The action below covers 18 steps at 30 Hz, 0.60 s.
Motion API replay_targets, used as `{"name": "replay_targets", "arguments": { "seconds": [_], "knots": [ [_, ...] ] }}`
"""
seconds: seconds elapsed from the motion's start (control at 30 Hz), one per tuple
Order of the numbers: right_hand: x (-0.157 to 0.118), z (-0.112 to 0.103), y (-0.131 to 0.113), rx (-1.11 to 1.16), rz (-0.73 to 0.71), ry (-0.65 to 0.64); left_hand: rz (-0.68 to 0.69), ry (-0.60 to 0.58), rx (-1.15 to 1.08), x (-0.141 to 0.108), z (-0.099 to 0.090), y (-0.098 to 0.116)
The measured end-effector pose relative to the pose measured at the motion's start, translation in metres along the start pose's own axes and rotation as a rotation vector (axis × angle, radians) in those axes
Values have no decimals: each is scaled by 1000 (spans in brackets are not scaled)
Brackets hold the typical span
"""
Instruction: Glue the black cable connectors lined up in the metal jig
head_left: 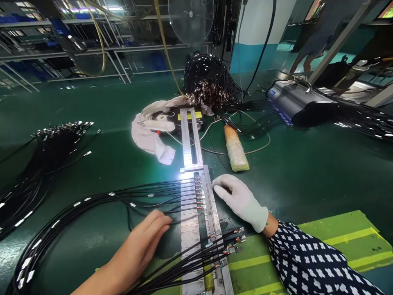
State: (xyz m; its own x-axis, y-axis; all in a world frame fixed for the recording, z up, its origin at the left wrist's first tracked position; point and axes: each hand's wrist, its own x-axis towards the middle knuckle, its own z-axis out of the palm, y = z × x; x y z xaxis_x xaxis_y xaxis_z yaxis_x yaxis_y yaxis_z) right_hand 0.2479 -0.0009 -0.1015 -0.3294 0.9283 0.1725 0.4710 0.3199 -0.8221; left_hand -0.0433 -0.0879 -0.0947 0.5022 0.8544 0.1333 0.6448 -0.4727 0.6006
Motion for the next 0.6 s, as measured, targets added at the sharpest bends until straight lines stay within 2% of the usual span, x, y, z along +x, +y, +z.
{"name": "replay_targets", "arguments": {
  "seconds": [0.13,0.37,0.47,0.6],
  "knots": [
    [0,0,1,-1,-1,-4,89,-6,64,2,-6,-4],
    [0,0,0,-10,0,-3,200,-190,308,19,-22,-7],
    [1,0,0,-12,2,-3,221,-248,316,25,-26,-8],
    [1,0,0,-14,4,-9,239,-266,245,27,-28,-10]
  ]
}}
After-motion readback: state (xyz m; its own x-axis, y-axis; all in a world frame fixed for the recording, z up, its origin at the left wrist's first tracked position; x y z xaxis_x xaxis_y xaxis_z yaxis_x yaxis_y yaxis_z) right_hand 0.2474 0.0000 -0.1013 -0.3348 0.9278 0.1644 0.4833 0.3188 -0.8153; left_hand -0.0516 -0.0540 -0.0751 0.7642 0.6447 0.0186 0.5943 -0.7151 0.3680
